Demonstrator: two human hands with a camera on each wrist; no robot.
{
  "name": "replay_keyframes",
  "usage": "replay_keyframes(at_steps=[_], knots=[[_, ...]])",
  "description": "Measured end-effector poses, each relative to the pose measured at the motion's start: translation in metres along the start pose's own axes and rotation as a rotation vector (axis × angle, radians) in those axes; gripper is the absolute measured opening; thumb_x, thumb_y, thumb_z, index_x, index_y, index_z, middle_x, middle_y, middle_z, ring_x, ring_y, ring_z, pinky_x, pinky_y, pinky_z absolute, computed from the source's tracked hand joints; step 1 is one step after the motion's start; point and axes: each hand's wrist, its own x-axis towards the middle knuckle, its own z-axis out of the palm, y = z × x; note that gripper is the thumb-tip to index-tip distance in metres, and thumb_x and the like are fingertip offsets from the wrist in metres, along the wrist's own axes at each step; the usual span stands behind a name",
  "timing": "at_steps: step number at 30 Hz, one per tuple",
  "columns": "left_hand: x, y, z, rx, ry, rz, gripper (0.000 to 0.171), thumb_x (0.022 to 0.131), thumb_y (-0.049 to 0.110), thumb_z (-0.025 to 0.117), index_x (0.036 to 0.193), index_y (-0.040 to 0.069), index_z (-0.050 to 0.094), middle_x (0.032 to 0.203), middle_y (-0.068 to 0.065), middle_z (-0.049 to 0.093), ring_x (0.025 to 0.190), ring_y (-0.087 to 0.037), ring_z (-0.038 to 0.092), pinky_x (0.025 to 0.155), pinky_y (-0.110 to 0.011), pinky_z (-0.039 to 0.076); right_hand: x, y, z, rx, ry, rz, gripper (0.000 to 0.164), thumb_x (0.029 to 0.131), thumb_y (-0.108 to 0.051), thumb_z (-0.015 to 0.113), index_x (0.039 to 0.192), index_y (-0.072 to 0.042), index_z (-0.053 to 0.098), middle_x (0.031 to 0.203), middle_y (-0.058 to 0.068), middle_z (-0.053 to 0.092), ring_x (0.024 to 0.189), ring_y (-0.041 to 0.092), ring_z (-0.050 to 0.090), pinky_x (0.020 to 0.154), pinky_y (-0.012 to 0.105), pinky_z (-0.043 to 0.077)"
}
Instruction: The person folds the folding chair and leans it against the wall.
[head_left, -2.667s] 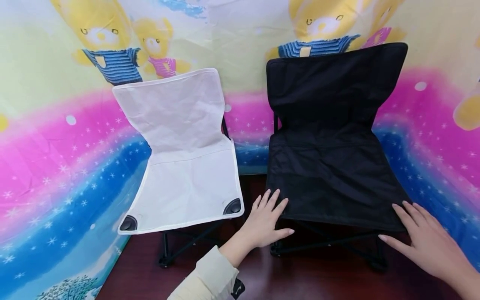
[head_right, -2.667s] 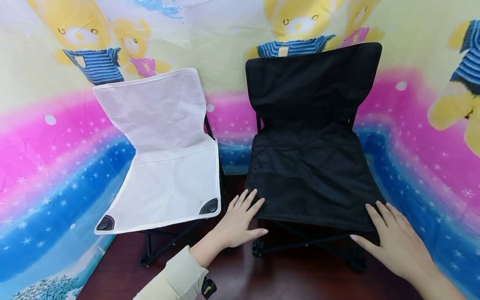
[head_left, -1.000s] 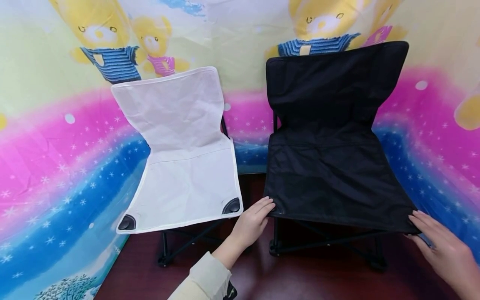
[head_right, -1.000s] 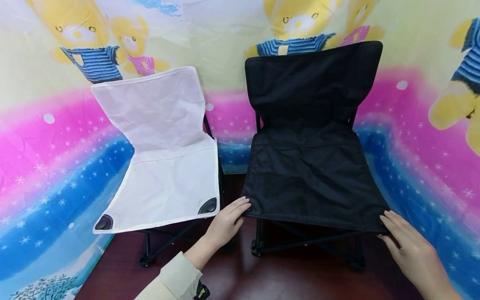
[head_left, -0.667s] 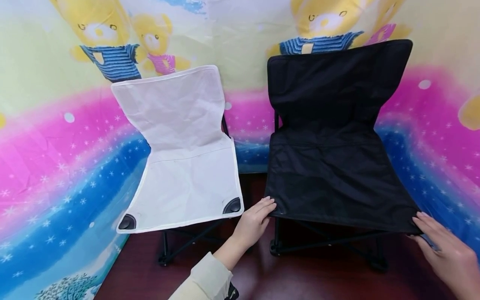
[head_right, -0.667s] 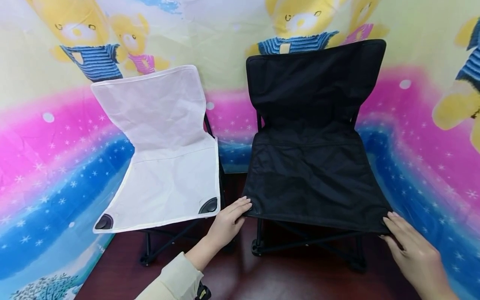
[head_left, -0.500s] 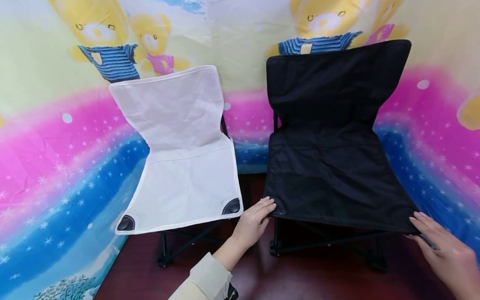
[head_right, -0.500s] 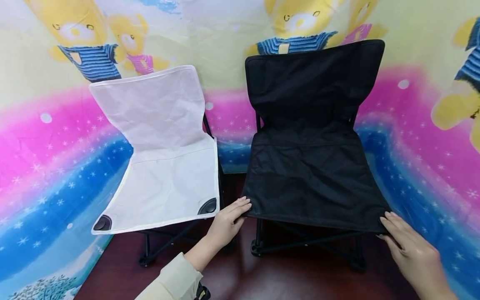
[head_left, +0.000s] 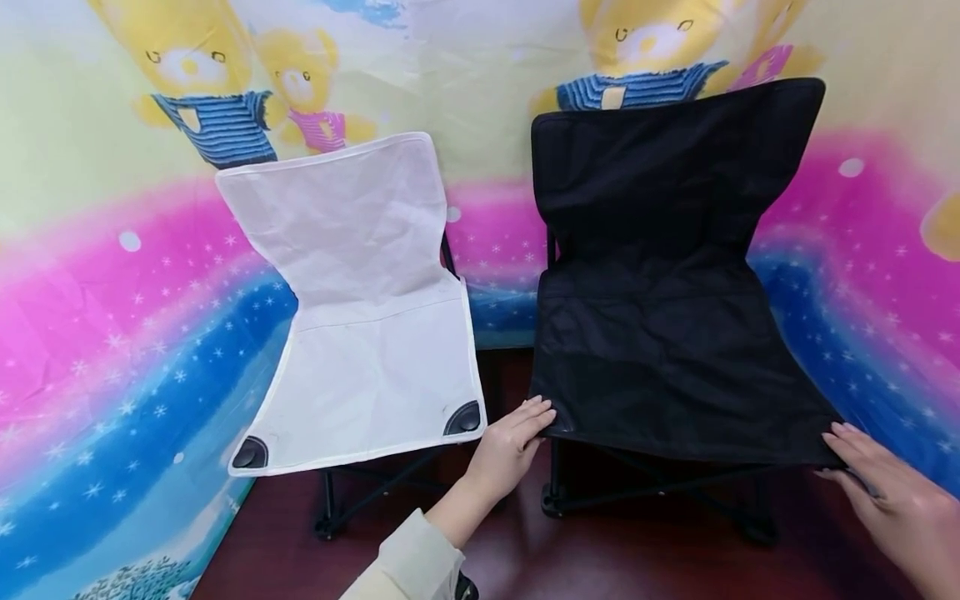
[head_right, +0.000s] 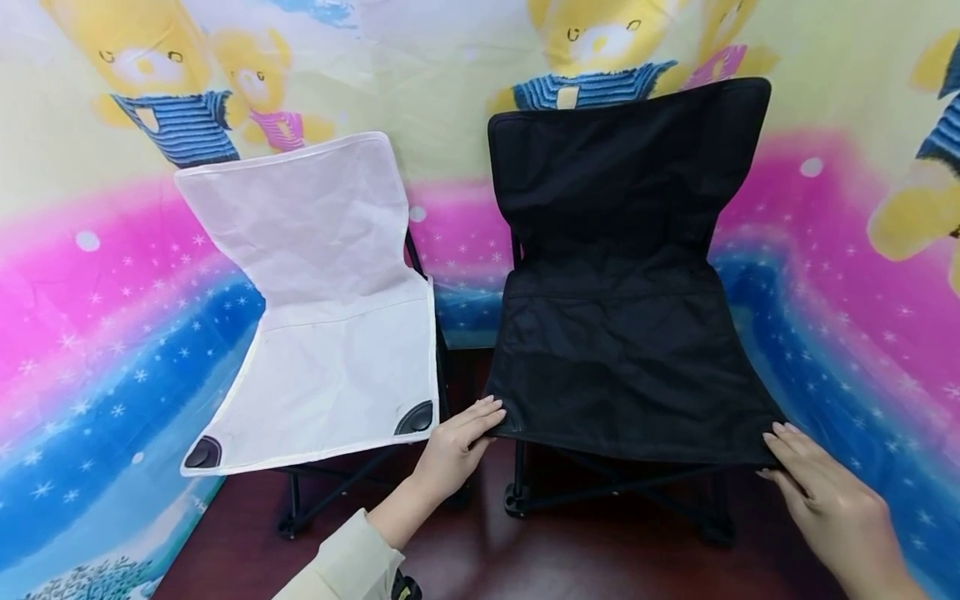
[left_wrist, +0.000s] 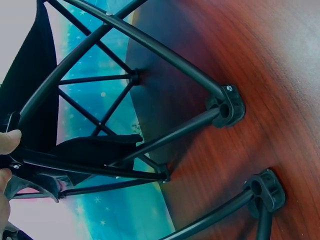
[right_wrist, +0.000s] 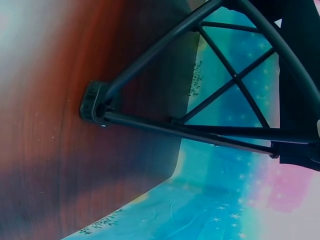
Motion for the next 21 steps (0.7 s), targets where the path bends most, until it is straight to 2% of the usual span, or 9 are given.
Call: replay_keyframes(at_steps=[8, 15, 21], knots=[[0.0033, 0.0034, 0.0002, -0.047, 0.01, -0.031, 0.037, 0.065, -0.007, 0.068, 0.101, 0.002, 0.064, 0.106, -0.009, 0.06, 0.104, -0.017, 0.051, 0.09, -0.021, 0.035, -0.0005, 0.0, -0.0013, -0.004, -0.041, 0.077, 0.063, 0.091, -0.045, 0.019, 0.125, 0.003, 0.042, 0.129, 0.021, 0.036, 0.125, 0.016, 0.023, 0.101, 0.037, 0.019], [0.0026, 0.0024, -0.001, -0.017, -0.002, -0.023, 0.036, 0.066, -0.003, 0.07, 0.101, 0.003, 0.064, 0.106, -0.007, 0.06, 0.104, -0.015, 0.051, 0.089, -0.02, 0.035, -0.0003, 0.0013, -0.0011, -0.004, -0.036, 0.086, 0.062, 0.09, -0.047, 0.02, 0.126, 0.0, 0.042, 0.131, 0.018, 0.036, 0.125, 0.015, 0.023, 0.099, 0.039, 0.022], [0.0032, 0.0022, -0.0017, -0.031, -0.014, -0.031, 0.037, 0.067, -0.002, 0.07, 0.103, 0.004, 0.064, 0.107, -0.007, 0.059, 0.105, -0.014, 0.051, 0.089, -0.02, 0.035, 0.0018, 0.0006, 0.0008, 0.011, -0.043, 0.126, 0.065, 0.088, -0.047, 0.021, 0.124, 0.004, 0.043, 0.129, 0.021, 0.037, 0.125, 0.018, 0.024, 0.098, 0.04, 0.023]])
